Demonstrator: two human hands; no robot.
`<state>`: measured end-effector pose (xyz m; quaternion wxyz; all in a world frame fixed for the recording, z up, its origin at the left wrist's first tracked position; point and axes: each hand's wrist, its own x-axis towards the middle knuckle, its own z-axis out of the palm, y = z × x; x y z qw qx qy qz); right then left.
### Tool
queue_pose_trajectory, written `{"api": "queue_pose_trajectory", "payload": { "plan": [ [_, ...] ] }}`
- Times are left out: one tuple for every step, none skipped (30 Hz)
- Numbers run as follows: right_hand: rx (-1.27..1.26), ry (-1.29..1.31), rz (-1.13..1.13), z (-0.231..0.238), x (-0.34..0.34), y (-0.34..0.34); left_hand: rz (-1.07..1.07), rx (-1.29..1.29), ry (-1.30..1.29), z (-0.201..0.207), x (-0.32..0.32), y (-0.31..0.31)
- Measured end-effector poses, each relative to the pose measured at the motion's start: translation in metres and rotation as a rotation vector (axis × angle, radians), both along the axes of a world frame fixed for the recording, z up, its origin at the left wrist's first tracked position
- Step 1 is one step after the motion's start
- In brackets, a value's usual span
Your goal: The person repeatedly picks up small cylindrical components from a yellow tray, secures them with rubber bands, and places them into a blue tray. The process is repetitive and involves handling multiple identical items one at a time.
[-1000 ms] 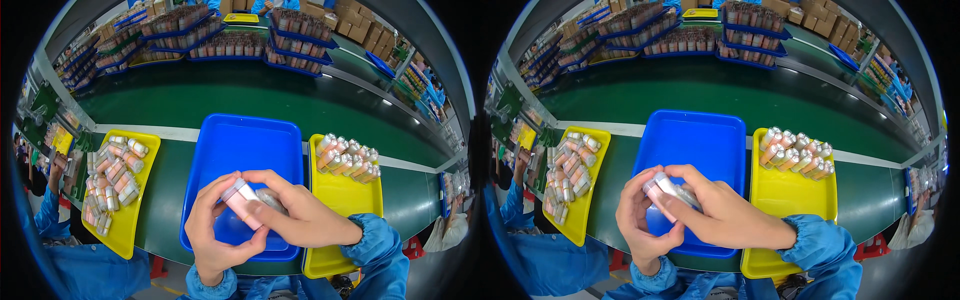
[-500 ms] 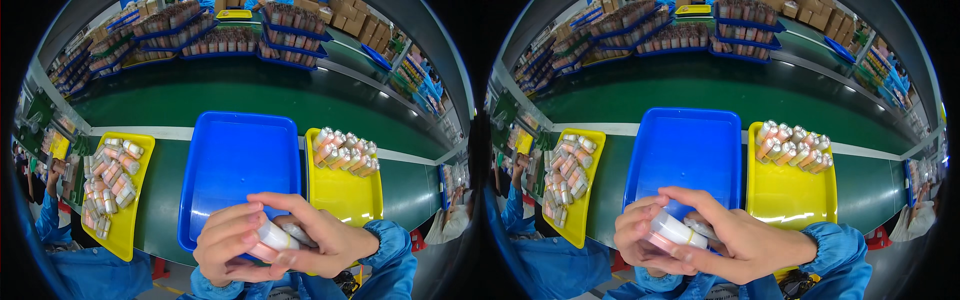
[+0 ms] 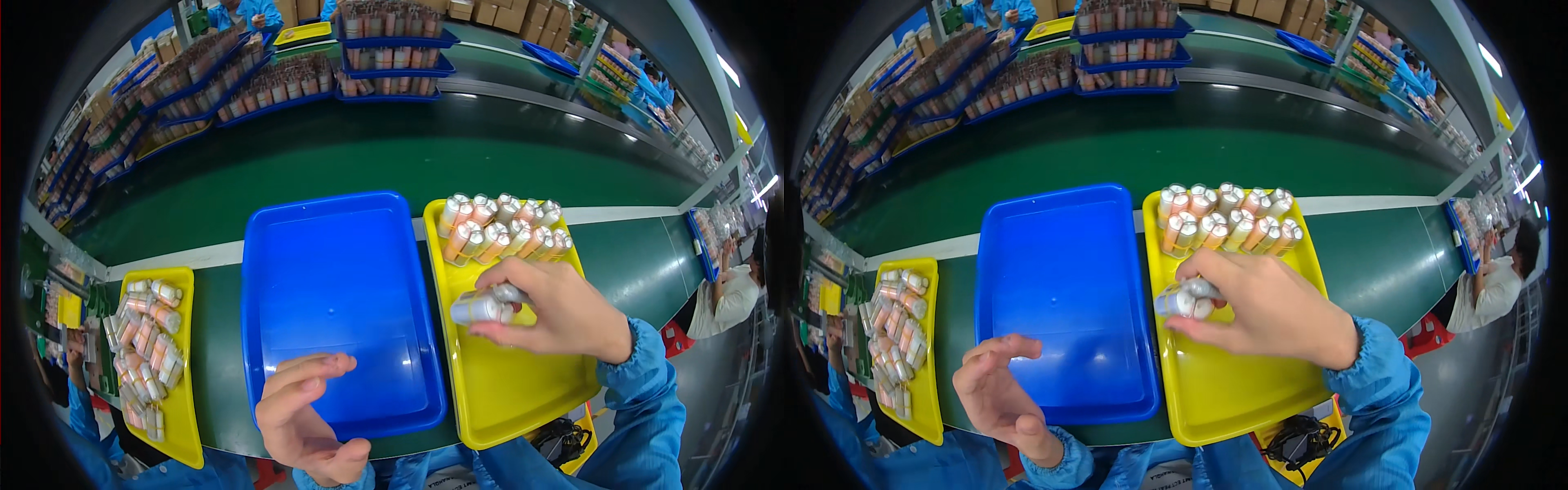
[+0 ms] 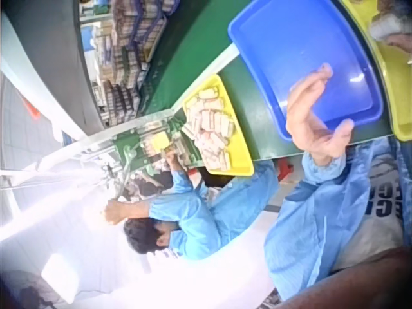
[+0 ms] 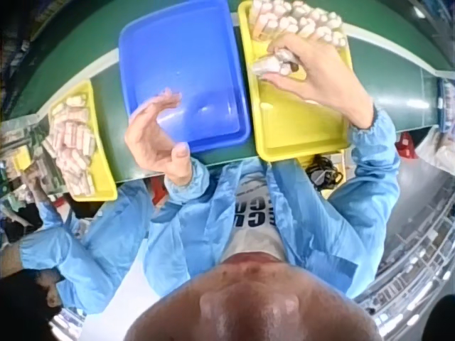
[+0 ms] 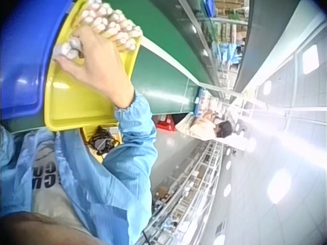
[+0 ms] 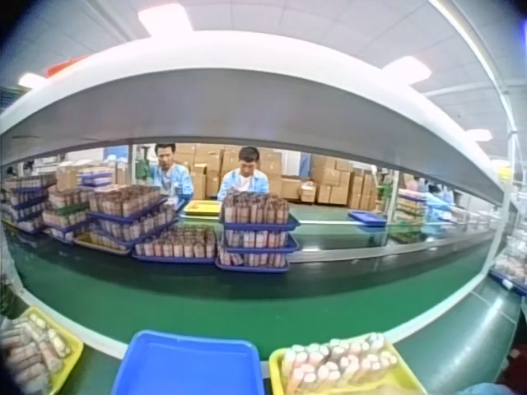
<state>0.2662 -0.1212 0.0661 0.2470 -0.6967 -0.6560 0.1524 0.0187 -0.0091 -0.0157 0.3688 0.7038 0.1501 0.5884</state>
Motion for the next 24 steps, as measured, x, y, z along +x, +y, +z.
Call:
{"api": "queue_pose_trajectory", "payload": {
  "plan": [
    [-0.005, -0.056, -0.001, -0.003, 0.006, 0.000, 0.048, -0.052, 0.012, 0.002, 0.002, -0.004],
    [-0.049, -0.093, -0.027, -0.005, 0.011, 0.001, 0.050, -0.065, 0.013, 0.003, 0.005, -0.006],
    [-0.092, -0.126, -0.057, -0.009, 0.015, 0.003, 0.048, -0.076, 0.019, 0.004, 0.008, -0.007],
    [-0.136, -0.159, -0.086, -0.012, 0.019, 0.005, 0.048, -0.088, 0.023, 0.005, 0.010, -0.007],
    [-0.137, -0.178, -0.095, -0.016, 0.023, 0.008, -0.002, -0.040, 0.024, 0.004, 0.012, -0.005],
    [-0.137, -0.192, -0.095, -0.022, 0.026, 0.012, -0.043, 0.008, 0.030, 0.002, 0.010, 0.000],
    [-0.138, -0.206, -0.093, -0.025, 0.027, 0.016, -0.082, 0.055, 0.035, 0.001, 0.009, 0.003],
    [-0.136, -0.186, -0.086, -0.025, 0.029, 0.018, -0.093, 0.072, 0.043, 0.003, 0.010, 0.005],
    [-0.138, -0.163, -0.066, -0.025, 0.029, 0.022, -0.091, 0.084, 0.056, 0.004, 0.008, 0.005],
    [-0.139, -0.141, -0.042, -0.024, 0.028, 0.026, -0.086, 0.095, 0.068, 0.005, 0.006, 0.006],
    [-0.171, -0.118, -0.054, -0.024, 0.029, 0.026, -0.148, 0.076, 0.027, 0.007, 0.008, 0.007],
    [-0.197, -0.091, -0.042, -0.025, 0.031, 0.028, -0.186, 0.062, -0.006, 0.008, 0.009, 0.007],
    [-0.225, -0.064, -0.026, -0.026, 0.033, 0.029, -0.221, 0.046, -0.039, 0.010, 0.009, 0.007],
    [-0.209, -0.070, 0.000, -0.022, 0.032, 0.030, -0.278, 0.006, 0.001, 0.015, 0.007, 0.007],
    [-0.182, -0.079, 0.036, -0.019, 0.029, 0.031, -0.311, 0.016, 0.005, 0.018, 0.005, 0.008],
    [-0.142, -0.086, 0.038, -0.026, 0.028, 0.029, -0.326, 0.054, 0.030, 0.019, 0.003, 0.010],
    [-0.097, -0.084, 0.023, -0.037, 0.030, 0.027, -0.352, 0.027, 0.052, 0.020, 0.004, 0.009],
    [-0.133, -0.001, -0.029, -0.033, 0.024, 0.028, -0.385, 0.039, 0.020, 0.021, 0.004, 0.010],
    [-0.176, 0.084, -0.076, -0.028, 0.018, 0.029, -0.384, 0.043, -0.014, 0.019, 0.001, 0.006],
    [-0.225, 0.168, -0.123, -0.029, 0.014, 0.031, -0.386, 0.046, -0.047, 0.017, -0.005, 0.004],
    [-0.097, 0.116, -0.107, -0.037, 0.016, 0.027, -0.385, 0.071, -0.053, 0.020, -0.010, 0.005],
    [0.026, 0.065, -0.099, -0.050, 0.021, 0.021, -0.392, 0.089, -0.061, 0.022, -0.016, 0.006],
    [0.149, 0.016, -0.094, -0.060, 0.025, 0.017, -0.400, 0.106, -0.068, 0.024, -0.023, 0.008],
    [0.128, 0.078, -0.122, -0.068, 0.029, 0.014, -0.375, 0.103, -0.043, 0.025, -0.032, 0.010]
  ]
}}
